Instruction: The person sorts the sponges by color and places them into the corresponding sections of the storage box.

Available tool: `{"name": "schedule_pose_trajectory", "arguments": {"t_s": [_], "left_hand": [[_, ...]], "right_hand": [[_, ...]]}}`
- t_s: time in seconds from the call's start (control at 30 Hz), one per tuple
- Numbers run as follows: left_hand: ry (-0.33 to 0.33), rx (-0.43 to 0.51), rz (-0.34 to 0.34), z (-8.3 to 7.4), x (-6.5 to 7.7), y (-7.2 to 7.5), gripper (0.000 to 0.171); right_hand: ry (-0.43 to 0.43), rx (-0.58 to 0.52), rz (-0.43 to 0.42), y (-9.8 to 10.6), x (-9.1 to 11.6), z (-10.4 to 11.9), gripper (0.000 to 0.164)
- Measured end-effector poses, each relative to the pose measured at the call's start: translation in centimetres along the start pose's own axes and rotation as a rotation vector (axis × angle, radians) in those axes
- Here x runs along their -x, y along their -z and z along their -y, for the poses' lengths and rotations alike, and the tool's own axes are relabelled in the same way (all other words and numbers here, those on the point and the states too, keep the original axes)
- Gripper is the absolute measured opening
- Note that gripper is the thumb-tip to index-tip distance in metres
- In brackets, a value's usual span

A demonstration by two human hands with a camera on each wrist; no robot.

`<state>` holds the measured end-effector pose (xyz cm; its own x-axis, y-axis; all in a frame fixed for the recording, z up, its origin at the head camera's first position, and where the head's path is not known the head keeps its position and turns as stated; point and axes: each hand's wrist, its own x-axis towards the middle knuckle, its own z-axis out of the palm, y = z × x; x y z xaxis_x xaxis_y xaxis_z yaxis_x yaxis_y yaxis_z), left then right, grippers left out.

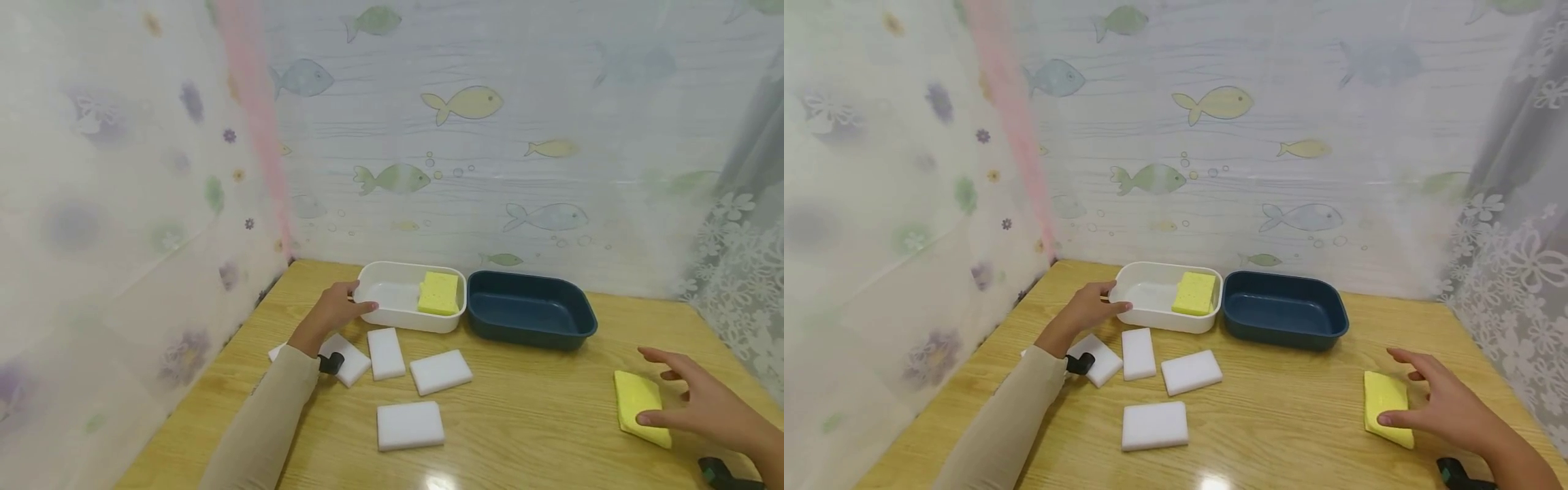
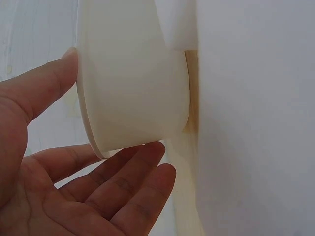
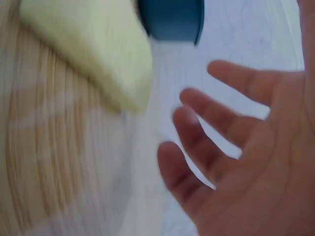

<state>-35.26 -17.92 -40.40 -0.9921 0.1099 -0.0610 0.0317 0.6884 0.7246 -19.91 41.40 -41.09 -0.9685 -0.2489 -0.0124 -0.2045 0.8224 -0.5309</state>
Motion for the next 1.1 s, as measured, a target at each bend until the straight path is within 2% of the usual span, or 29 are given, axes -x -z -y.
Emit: {"name": "schedule_pose_trajectory", "arguments": {"t_s": [0.1, 0.23, 0.37, 0.6, 0.83, 1.1], "left_hand": [[-0.013, -0.017, 0.008, 0.2, 0.1, 0.1, 0.096], [-0.002, -0.032, 0.003, 0.3, 0.6, 0.5, 0.095], [0.004, -0.031, 0.006, 0.4, 0.9, 0.6, 0.095], [-0.019, -0.007, 0.014, 0.1, 0.1, 0.0, 0.098], [-0.016, -0.012, 0.009, 0.1, 0.3, 0.3, 0.096], [-0.053, -0.028, 0.008, -0.4, 0.3, 0.1, 0.092]], "right_hand": [[-0.004, -0.045, 0.057, 0.0, 0.4, -1.2, 0.094], [0.014, -0.190, 0.185, -0.1, 0.4, -2.2, 0.090], [0.000, -0.290, 0.257, -0.3, 0.5, -3.0, 0.091], [-0.010, -0.181, 0.273, 0.3, 0.8, -3.3, 0.094], [-0.007, -0.081, 0.261, -0.2, 0.5, -2.6, 0.095], [-0.072, -0.102, 0.272, 0.2, 0.6, -2.8, 0.097]]}}
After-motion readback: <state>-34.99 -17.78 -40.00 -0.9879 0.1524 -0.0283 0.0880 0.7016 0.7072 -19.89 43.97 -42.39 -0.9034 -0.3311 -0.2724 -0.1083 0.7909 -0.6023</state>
